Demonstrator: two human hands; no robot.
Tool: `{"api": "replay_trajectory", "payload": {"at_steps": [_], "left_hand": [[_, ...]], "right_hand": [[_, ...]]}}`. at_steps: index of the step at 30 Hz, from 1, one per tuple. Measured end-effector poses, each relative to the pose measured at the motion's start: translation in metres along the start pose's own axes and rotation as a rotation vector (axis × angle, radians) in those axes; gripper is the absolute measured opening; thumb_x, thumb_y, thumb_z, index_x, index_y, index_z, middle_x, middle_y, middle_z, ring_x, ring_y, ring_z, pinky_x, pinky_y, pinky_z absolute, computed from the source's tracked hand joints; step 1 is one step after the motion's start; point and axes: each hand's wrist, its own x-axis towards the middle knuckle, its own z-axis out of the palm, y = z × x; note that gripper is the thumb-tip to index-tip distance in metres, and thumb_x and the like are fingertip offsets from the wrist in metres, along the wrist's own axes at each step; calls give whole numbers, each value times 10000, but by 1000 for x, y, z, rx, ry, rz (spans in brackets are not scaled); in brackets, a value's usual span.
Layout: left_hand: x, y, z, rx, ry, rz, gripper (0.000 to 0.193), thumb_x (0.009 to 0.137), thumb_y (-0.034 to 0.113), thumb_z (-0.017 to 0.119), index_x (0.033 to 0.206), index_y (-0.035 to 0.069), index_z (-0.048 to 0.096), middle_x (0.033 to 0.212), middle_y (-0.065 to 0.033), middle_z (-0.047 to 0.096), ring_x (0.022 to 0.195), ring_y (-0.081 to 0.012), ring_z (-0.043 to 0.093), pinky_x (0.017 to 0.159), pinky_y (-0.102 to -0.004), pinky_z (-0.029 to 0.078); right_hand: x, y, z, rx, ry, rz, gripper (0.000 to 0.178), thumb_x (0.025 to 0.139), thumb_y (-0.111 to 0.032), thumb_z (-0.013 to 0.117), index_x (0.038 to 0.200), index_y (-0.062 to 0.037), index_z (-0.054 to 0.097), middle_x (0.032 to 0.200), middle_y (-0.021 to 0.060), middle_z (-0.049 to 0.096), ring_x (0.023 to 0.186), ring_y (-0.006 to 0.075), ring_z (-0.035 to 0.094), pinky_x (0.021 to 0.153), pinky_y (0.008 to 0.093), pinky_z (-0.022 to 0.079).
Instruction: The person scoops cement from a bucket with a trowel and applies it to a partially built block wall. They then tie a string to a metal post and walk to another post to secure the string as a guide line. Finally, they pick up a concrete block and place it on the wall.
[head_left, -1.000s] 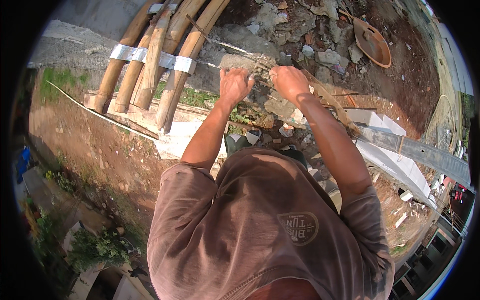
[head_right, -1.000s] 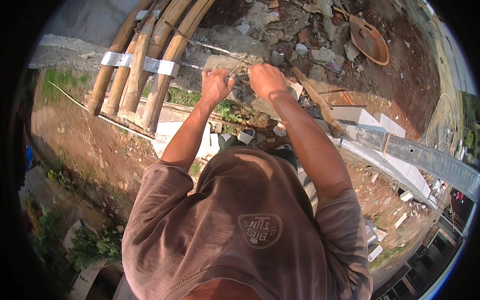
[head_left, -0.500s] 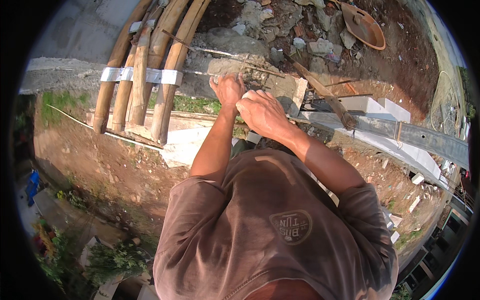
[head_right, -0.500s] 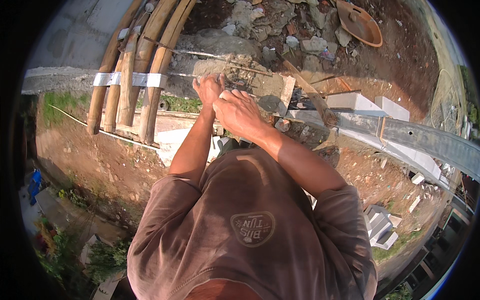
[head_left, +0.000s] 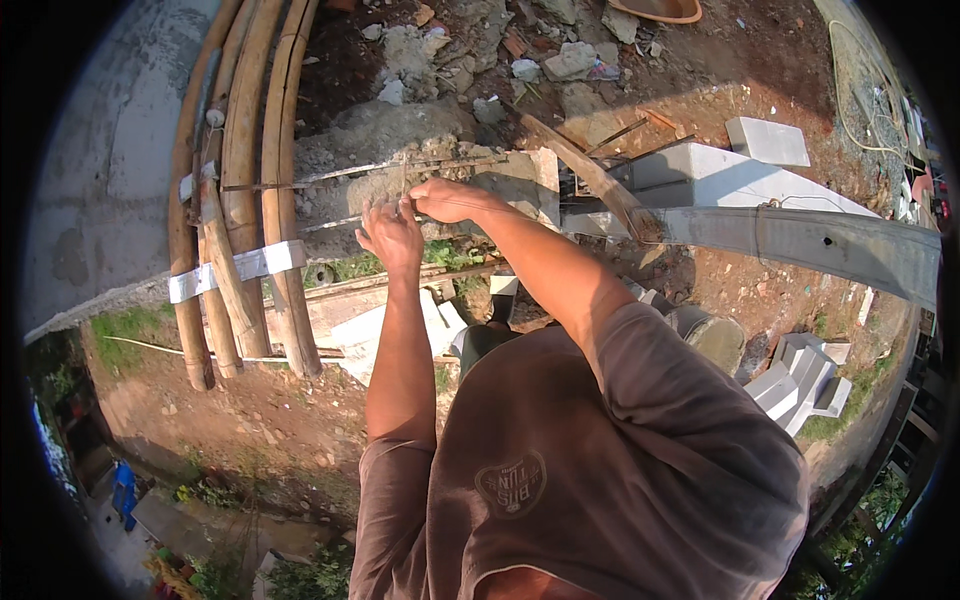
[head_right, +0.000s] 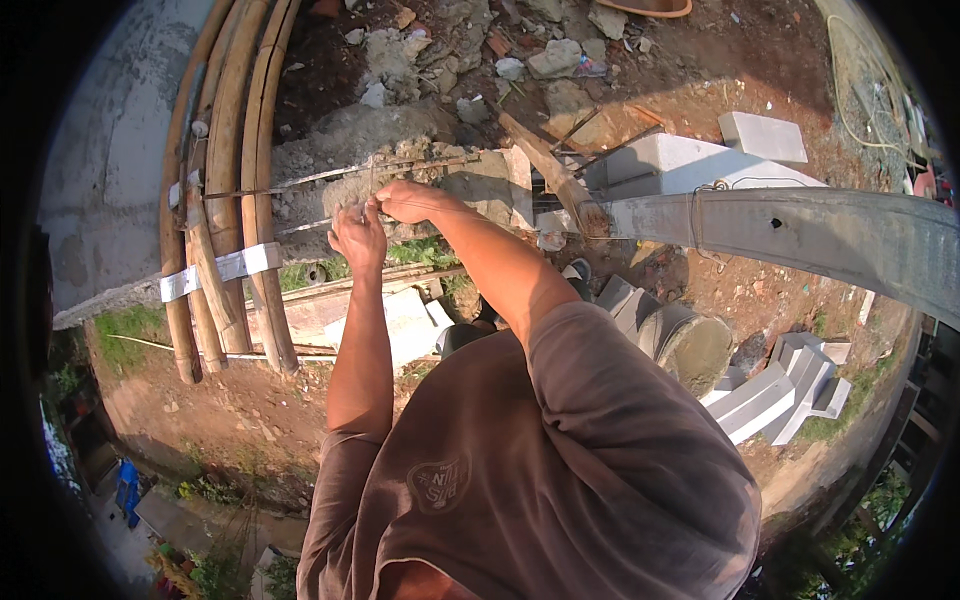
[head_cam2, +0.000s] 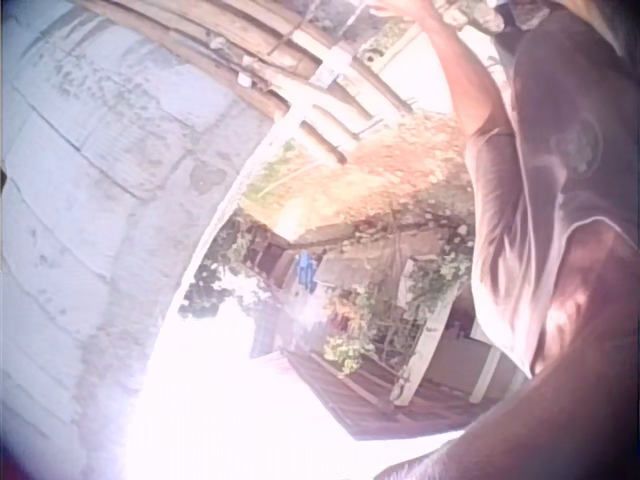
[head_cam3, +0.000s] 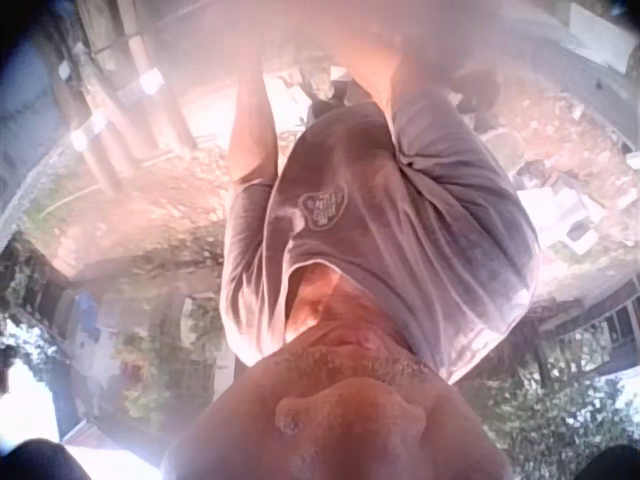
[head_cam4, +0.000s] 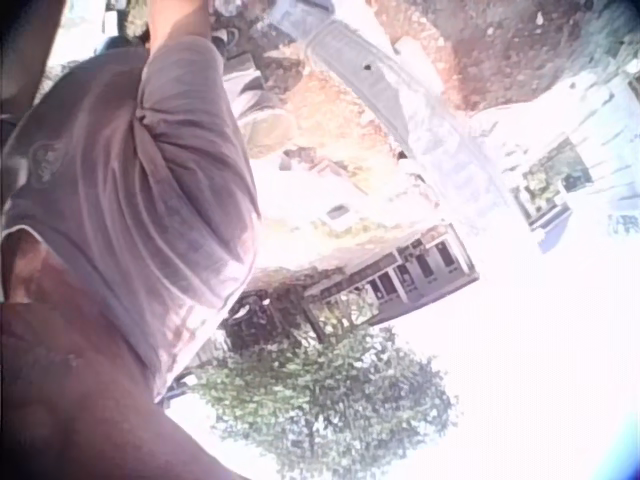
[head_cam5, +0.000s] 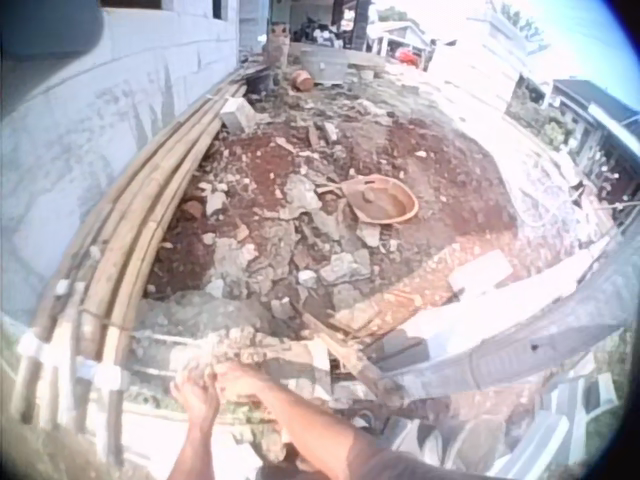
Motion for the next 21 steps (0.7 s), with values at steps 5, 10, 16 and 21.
{"api": "replay_trajectory", "payload": {"at_steps": [5, 10, 16, 21], "left_hand": [[-2, -9, 3, 28, 23, 39, 330, 905, 331, 498, 950, 43, 653, 1234, -107, 515, 1276, -275, 336, 1032, -586, 141], [-5, -7, -1, 26, 42, 61, 329, 907, 341, 490, 956, 57, 648, 1203, -117, 533, 1267, -272, 347, 1038, -570, 151], [-6, -11, -12, 108, 132, 263, 198, 866, 251, 560, 966, 99, 636, 1035, -98, 592, 1046, -255, 521, 1007, -537, 223], [-2, -10, -21, 145, 166, 461, 134, 857, 177, 564, 953, 113, 631, 847, -48, 629, 819, -224, 596, 986, -469, 291]], "right_hand": [[15, 1, -9, 1, -72, -36, 296, 872, -298, 505, 1043, -72, 589, 959, 152, 629, 860, 237, 581, 740, 349, 443], [18, 21, -7, 93, 35, -154, 236, 812, -253, 603, 972, -82, 637, 838, 126, 648, 744, 181, 579, 685, 325, 457], [2, 28, -10, 149, 234, -223, 215, 762, -255, 643, 867, -71, 678, 721, 130, 649, 662, 172, 603, 637, 330, 470], [-2, 27, -1, 262, 312, -64, 223, 758, -286, 640, 847, -86, 680, 709, 130, 643, 642, 190, 601, 620, 323, 466]]}}
